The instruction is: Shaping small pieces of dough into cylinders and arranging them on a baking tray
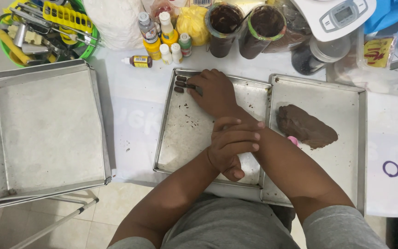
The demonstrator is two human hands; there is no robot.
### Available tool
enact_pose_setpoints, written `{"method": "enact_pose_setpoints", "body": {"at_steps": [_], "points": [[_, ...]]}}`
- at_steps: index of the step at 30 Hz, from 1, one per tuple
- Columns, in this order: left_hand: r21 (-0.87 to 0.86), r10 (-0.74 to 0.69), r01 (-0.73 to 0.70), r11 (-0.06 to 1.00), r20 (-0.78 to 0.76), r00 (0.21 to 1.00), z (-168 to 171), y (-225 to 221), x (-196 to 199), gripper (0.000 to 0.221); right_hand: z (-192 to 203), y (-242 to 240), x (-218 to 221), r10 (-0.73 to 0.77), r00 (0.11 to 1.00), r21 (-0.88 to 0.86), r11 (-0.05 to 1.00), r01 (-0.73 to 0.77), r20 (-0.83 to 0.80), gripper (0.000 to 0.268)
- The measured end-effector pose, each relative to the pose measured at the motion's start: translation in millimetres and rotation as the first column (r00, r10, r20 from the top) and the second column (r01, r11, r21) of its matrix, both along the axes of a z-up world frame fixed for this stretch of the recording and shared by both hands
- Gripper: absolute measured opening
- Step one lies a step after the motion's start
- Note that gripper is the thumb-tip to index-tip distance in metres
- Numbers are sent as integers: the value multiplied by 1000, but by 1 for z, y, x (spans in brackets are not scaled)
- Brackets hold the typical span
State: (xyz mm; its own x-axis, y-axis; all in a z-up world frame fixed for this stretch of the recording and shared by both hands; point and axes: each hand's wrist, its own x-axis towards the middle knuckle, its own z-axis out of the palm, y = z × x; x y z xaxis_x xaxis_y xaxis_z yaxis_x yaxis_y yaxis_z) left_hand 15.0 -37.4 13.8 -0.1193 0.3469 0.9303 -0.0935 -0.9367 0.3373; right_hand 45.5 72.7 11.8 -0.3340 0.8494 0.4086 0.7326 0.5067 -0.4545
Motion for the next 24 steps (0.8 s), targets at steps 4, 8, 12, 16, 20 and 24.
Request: {"method": "enact_pose_setpoints", "body": {"at_steps": [4, 8, 12, 16, 20, 24], "points": [[-9, 2, -2, 1000, 15, 1000, 3, -1, 0, 64, 1, -3, 2, 12, 1000, -11, 1000, -12, 16, 7], [-8, -16, 16, 1000, 18, 1000, 2, 0, -1, 64, -3, -1, 4, 39, 998, 5, 999, -39, 59, 10], [15, -16, 16, 1000, 24, 1000, 3, 3, -1, 63, 5, -4, 8, 14, 997, -87, 996, -20, -73, 27], [-2, 3, -3, 1000, 16, 1000, 5, 6, -5, 65, 4, -9, 34, -50, 985, -170, 985, 21, -166, 31], [-169, 44, -20, 985, 140, 989, 39, 11, -20, 56, 14, -38, 83, -79, 884, -315, 946, -80, -462, 9], [-471, -471, 596, 651, 366, 803, 93, 4, -35, 68, 103, -116, 95, 441, 393, -198, 426, -883, -807, 34]]}}
